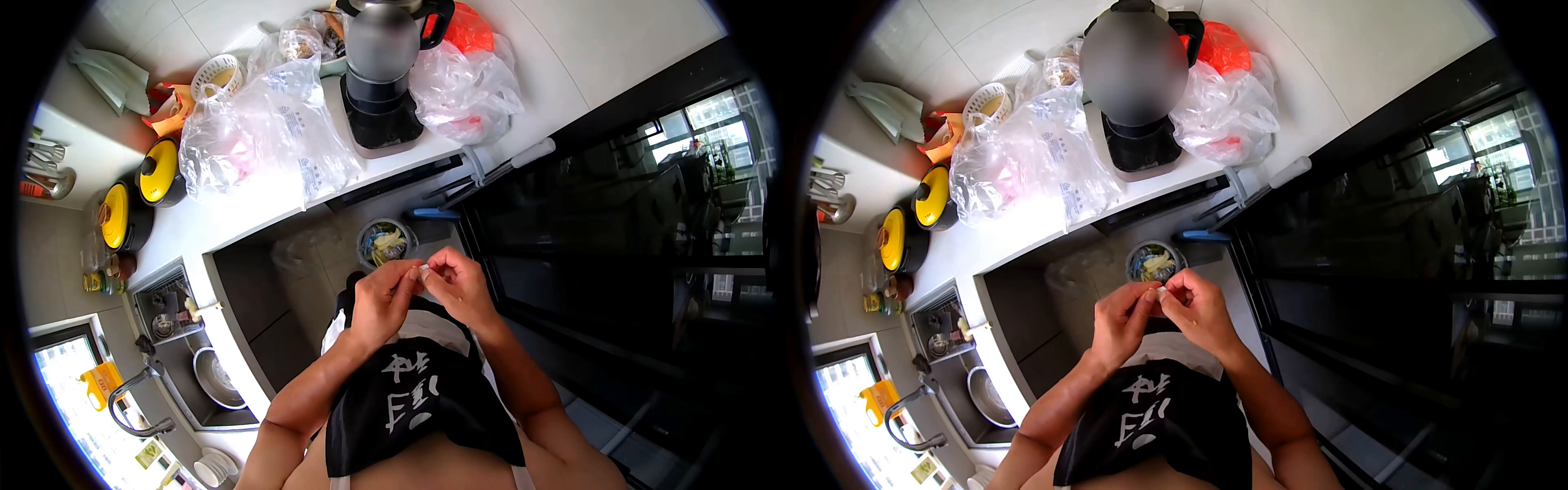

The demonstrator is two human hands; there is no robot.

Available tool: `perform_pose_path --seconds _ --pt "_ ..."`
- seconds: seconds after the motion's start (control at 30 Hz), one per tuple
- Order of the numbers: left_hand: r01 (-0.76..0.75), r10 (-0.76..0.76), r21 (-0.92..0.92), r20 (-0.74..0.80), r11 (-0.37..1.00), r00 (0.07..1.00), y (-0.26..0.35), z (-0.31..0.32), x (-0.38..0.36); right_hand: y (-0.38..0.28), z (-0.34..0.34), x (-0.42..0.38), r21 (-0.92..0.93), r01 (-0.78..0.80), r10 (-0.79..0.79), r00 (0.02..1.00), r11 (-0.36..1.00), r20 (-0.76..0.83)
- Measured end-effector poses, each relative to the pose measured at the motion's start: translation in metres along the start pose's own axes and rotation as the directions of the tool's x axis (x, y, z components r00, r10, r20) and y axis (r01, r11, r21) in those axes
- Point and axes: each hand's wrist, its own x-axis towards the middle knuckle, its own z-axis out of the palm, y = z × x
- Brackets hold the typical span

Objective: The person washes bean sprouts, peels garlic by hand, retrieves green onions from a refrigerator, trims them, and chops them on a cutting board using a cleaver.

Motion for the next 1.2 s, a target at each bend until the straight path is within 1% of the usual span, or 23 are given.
perform_pose_path --seconds 0.1,0.23,0.27,0.37,0.4,0.43,0.5,0.53,0.57,0.6,0.63,0.7,0.73,0.77,0.83,0.9,0.97,1.0,1.03,1.07,1.1,1.13,1.2 --pt "-0.037 0.038 0.017 -0.045 0.999 0.998 -0.006 0.005 -0.005 0.008 0.006 0.000 0.068 0.048 -0.044 0.997 0.997 -0.063" --pt "0.017 -0.028 -0.089 -0.128 0.996 0.991 -0.010 0.007 -0.007 0.003 0.009 -0.004 0.236 -0.077 0.119 0.979 0.969 -0.167" --pt "0.050 -0.078 -0.174 -0.159 0.983 0.984 -0.010 0.004 -0.006 0.003 0.010 -0.006 0.301 -0.111 0.180 0.960 0.947 -0.214" --pt "0.082 -0.215 -0.454 -0.249 0.887 0.944 -0.015 -0.006 0.000 0.013 -0.009 -0.011 0.390 -0.129 0.244 0.934 0.912 -0.260" --pt "0.061 -0.221 -0.513 -0.257 0.856 0.941 -0.016 -0.011 0.003 0.027 -0.015 -0.010 0.348 -0.084 0.211 0.915 0.934 -0.344" --pt "0.039 -0.227 -0.567 -0.265 0.823 0.937 -0.018 -0.016 0.005 0.031 -0.020 -0.009 0.330 -0.077 0.206 0.904 0.941 -0.374" --pt "0.042 -0.226 -0.580 -0.248 0.814 0.942 -0.022 -0.024 0.006 0.032 -0.023 -0.008 0.277 -0.115 0.215 0.907 0.954 -0.363" --pt "0.071 -0.228 -0.614 -0.181 0.786 0.957 -0.020 -0.025 0.006 0.031 -0.023 -0.006 0.277 -0.116 0.215 0.907 0.954 -0.363" --pt "0.101 -0.225 -0.647 -0.112 0.756 0.968 -0.020 -0.026 0.007 0.030 -0.024 -0.003 0.203 -0.141 0.202 0.925 0.969 -0.322" --pt "0.118 -0.241 -0.645 -0.106 0.755 0.965 -0.022 -0.024 0.006 0.025 -0.023 0.000 0.126 -0.161 0.191 0.941 0.979 -0.280" --pt "0.116 -0.239 -0.645 -0.106 0.756 0.965 -0.023 -0.023 0.006 0.018 -0.018 0.003 0.125 -0.160 0.189 0.941 0.979 -0.280" --pt "0.187 -0.266 -0.677 -0.013 0.712 0.964 -0.024 -0.023 0.003 0.000 -0.004 0.004 0.033 0.034 -0.026 0.977 0.999 -0.210" --pt "0.190 -0.254 -0.668 0.002 0.719 0.967 -0.025 -0.022 0.001 -0.007 -0.005 0.003 0.055 -0.034 0.040 0.994 0.998 -0.102" --pt "0.190 -0.256 -0.668 0.000 0.719 0.967 -0.025 -0.021 0.000 -0.010 -0.002 0.004 0.055 -0.035 0.041 0.994 0.998 -0.100" --pt "0.194 -0.221 -0.652 0.041 0.733 0.974 -0.026 -0.020 -0.004 -0.013 0.007 0.006 0.120 -0.118 0.100 0.985 0.986 0.141" --pt "0.199 -0.232 -0.663 0.040 0.722 0.972 -0.026 -0.021 -0.006 -0.012 0.013 0.007 0.105 -0.118 0.097 0.978 0.988 0.185" --pt "0.170 -0.290 -0.597 -0.111 0.784 0.951 -0.016 -0.021 -0.007 -0.006 0.019 0.007 0.008 0.037 -0.037 0.996 0.999 0.085" --pt "0.168 -0.293 -0.598 -0.117 0.784 0.949 -0.020 -0.024 -0.010 -0.010 0.023 0.006 0.023 0.034 -0.036 0.998 0.999 0.059" --pt "0.211 -0.295 -0.589 -0.050 0.780 0.954 -0.025 -0.029 -0.014 -0.010 0.026 0.005 0.022 0.031 -0.032 0.997 0.999 0.065" --pt "0.252 -0.296 -0.578 0.019 0.776 0.955 -0.029 -0.032 -0.017 -0.010 0.029 0.005 -0.082 0.114 -0.112 0.993 0.990 0.026" --pt "0.251 -0.298 -0.580 0.015 0.775 0.954 -0.030 -0.033 -0.019 -0.010 0.031 0.005 -0.188 0.192 -0.197 0.980 0.963 -0.004" --pt "0.249 -0.294 -0.604 0.024 0.757 0.955 -0.030 -0.033 -0.020 -0.011 0.034 0.006 -0.189 0.193 -0.196 0.981 0.963 0.001" --pt "0.244 -0.292 -0.628 0.027 0.739 0.956 -0.033 -0.037 -0.023 -0.012 0.041 0.009 -0.276 0.356 -0.373 0.928 0.893 -0.011"
